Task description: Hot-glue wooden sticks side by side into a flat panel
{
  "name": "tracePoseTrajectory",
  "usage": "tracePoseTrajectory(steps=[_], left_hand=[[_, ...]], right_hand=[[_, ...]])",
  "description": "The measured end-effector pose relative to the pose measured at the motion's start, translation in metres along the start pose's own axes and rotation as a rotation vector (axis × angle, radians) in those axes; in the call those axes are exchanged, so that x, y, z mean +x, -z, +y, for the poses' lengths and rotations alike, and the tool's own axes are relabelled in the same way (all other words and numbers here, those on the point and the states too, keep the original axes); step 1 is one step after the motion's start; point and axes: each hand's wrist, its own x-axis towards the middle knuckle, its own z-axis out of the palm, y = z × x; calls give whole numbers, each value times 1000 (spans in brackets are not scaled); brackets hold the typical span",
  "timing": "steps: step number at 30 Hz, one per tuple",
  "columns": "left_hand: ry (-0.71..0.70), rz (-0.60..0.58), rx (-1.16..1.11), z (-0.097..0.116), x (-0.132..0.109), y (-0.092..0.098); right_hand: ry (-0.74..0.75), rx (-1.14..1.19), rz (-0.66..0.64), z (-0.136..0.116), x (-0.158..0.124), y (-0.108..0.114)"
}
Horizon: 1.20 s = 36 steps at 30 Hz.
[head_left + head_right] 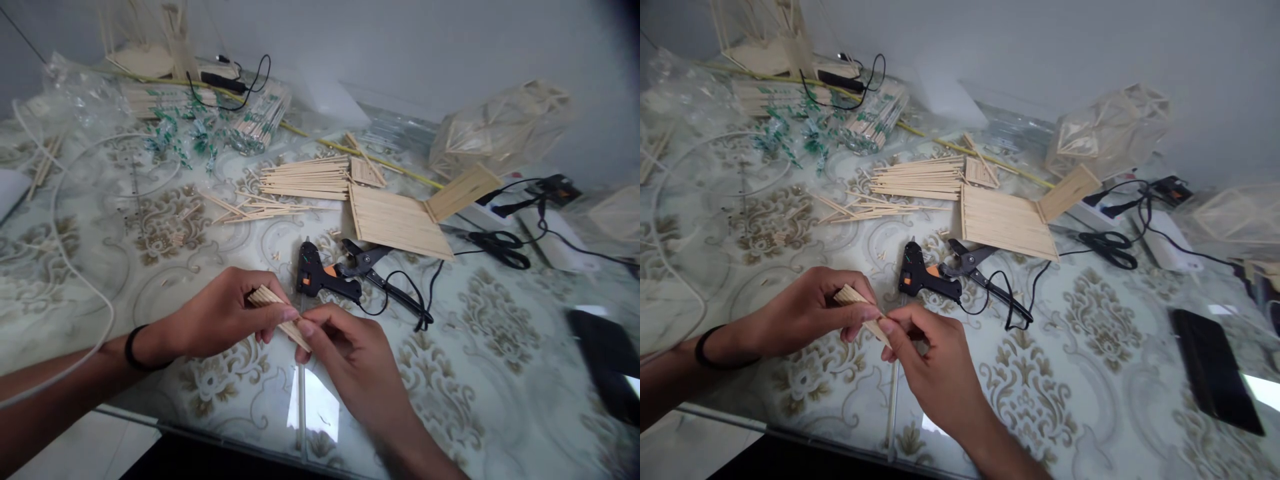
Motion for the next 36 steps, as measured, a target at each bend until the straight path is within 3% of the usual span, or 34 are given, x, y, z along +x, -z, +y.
tracePoseTrajectory(steps=[6, 16, 22, 29, 36], left_hand=[[-92, 53, 5, 3, 3, 8], [-45, 28, 2, -1, -1, 3], [-100, 104, 82, 0, 0, 1], [-85, 117, -65, 1, 0, 3], [-274, 136, 83, 2, 1, 8]], right_hand=[[31, 99, -27, 4, -3, 3], [20, -25, -19, -2, -3, 2], [170, -129, 88, -1, -4, 1], [292, -107, 87, 0, -3, 7], [268, -191, 86, 0, -2, 3]])
